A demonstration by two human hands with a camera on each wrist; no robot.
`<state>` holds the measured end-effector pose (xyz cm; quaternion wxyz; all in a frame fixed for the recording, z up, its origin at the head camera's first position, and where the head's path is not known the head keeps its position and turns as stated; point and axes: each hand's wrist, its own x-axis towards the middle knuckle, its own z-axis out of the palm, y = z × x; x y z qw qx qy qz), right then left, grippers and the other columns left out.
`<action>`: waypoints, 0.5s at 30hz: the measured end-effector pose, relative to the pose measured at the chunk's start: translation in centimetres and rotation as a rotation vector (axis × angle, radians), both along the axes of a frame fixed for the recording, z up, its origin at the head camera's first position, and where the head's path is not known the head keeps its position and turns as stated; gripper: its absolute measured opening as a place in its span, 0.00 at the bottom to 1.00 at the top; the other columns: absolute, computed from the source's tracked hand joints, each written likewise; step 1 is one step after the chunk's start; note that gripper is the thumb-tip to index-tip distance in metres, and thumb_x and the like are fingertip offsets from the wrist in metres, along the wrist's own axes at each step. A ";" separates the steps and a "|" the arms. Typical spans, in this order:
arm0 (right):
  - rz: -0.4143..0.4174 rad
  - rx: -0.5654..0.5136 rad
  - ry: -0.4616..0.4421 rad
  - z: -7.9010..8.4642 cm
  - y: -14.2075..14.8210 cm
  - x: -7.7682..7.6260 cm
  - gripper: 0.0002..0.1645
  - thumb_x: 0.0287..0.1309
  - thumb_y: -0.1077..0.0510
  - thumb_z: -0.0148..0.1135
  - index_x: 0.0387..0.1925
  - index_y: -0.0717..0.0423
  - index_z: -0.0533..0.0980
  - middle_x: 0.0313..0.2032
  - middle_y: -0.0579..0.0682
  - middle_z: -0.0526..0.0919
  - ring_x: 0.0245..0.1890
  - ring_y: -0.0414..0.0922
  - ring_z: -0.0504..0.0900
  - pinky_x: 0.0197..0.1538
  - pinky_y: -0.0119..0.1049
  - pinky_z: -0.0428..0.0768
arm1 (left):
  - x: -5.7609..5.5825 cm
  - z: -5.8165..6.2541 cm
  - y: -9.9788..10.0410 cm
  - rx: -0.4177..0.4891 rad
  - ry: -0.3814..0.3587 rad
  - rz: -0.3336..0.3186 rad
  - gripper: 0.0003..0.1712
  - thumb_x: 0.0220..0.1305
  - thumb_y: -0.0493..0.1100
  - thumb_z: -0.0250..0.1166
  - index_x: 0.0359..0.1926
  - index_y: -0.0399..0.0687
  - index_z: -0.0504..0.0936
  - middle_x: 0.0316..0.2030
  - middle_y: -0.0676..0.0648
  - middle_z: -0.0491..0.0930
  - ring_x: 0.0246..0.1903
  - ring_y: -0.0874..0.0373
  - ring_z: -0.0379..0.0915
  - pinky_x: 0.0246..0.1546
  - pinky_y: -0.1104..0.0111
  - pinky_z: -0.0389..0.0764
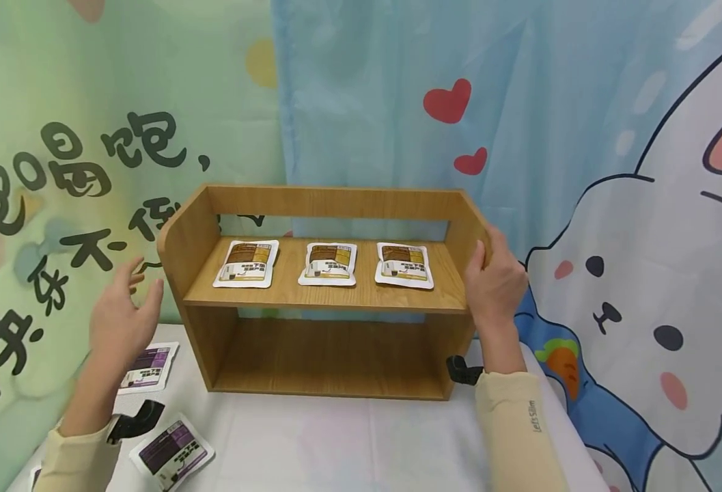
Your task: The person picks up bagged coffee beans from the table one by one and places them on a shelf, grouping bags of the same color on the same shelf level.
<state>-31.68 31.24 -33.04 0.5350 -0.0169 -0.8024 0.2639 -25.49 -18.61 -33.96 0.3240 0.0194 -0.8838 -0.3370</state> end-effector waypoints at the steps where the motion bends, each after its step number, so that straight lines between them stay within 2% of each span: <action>1: -0.003 -0.004 -0.002 0.0 0.0 0.0 0.20 0.69 0.53 0.53 0.57 0.58 0.75 0.45 0.63 0.83 0.36 0.63 0.83 0.38 0.57 0.79 | 0.6 -0.6 -0.2 0.000 -0.011 0.003 0.28 0.72 0.49 0.53 0.68 0.43 0.66 0.56 0.32 0.75 0.55 0.36 0.70 0.51 0.41 0.68; 4: -0.016 -0.022 0.000 -0.1 -0.1 0.1 0.20 0.69 0.53 0.53 0.56 0.58 0.75 0.45 0.63 0.83 0.36 0.63 0.82 0.39 0.57 0.79 | 2.1 -2.9 -0.9 -0.011 -0.030 0.010 0.26 0.70 0.46 0.56 0.64 0.39 0.71 0.53 0.31 0.77 0.50 0.35 0.74 0.45 0.42 0.71; 8: -0.030 -0.028 0.013 -0.1 -0.1 -0.2 0.20 0.69 0.52 0.53 0.56 0.58 0.75 0.45 0.62 0.83 0.36 0.63 0.82 0.39 0.56 0.79 | 3.5 -6.2 -1.4 -0.044 -0.083 0.026 0.22 0.68 0.43 0.58 0.59 0.37 0.75 0.46 0.31 0.79 0.42 0.36 0.78 0.37 0.43 0.74; 12: -0.036 -0.041 0.009 -0.1 -0.4 -0.4 0.21 0.70 0.50 0.53 0.56 0.57 0.75 0.47 0.61 0.83 0.39 0.62 0.83 0.40 0.56 0.79 | 4.5 -9.6 -1.4 -0.060 -0.171 0.048 0.21 0.65 0.43 0.60 0.56 0.37 0.76 0.42 0.32 0.79 0.39 0.38 0.78 0.35 0.44 0.74; 15: -0.044 -0.053 -0.001 -0.1 -0.6 -0.4 0.21 0.70 0.49 0.52 0.57 0.56 0.74 0.48 0.60 0.83 0.40 0.61 0.83 0.41 0.55 0.79 | 5.4 -11.8 -1.4 -0.055 -0.265 0.059 0.23 0.64 0.43 0.61 0.57 0.36 0.76 0.44 0.30 0.76 0.39 0.38 0.77 0.34 0.45 0.75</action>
